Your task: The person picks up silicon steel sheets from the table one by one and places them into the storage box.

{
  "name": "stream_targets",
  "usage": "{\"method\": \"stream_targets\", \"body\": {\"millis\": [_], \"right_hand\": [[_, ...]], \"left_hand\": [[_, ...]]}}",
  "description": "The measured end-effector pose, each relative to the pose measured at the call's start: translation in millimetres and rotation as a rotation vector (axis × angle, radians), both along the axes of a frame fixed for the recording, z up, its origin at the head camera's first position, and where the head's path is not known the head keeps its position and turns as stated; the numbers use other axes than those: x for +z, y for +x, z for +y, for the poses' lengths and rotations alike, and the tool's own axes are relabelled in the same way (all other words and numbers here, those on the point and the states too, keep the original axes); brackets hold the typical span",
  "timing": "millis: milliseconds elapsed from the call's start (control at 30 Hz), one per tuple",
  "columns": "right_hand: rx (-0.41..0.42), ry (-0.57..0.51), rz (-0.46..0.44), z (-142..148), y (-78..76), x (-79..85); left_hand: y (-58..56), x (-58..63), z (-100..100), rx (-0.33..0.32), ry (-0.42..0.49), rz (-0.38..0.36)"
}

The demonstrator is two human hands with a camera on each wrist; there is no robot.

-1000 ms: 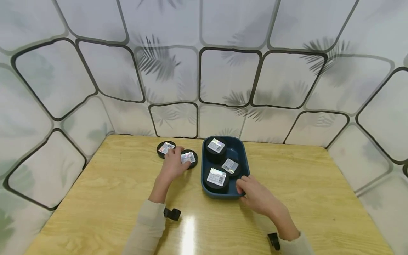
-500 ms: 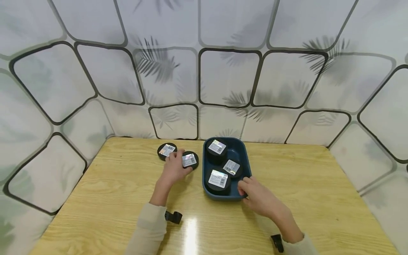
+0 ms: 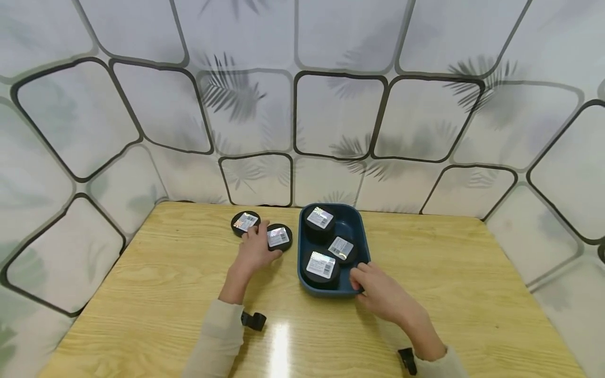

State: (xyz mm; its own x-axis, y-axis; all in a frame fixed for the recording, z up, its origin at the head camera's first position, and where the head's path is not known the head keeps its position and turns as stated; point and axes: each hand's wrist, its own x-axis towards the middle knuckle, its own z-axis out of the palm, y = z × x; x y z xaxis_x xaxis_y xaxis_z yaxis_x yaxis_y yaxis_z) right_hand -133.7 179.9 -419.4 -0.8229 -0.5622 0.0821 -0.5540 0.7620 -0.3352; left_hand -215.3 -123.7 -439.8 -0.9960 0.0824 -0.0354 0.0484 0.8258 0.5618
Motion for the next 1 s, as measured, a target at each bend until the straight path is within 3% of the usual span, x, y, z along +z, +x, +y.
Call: {"method": "stream_targets", "body": {"millis": [1000], "right_hand": [[-0.042, 0.033, -0.074, -2.1, -1.5, 3.2]], "left_hand": [[-3.3, -3.7, 0.7, -0.034, 0.078, -0.080]]}}
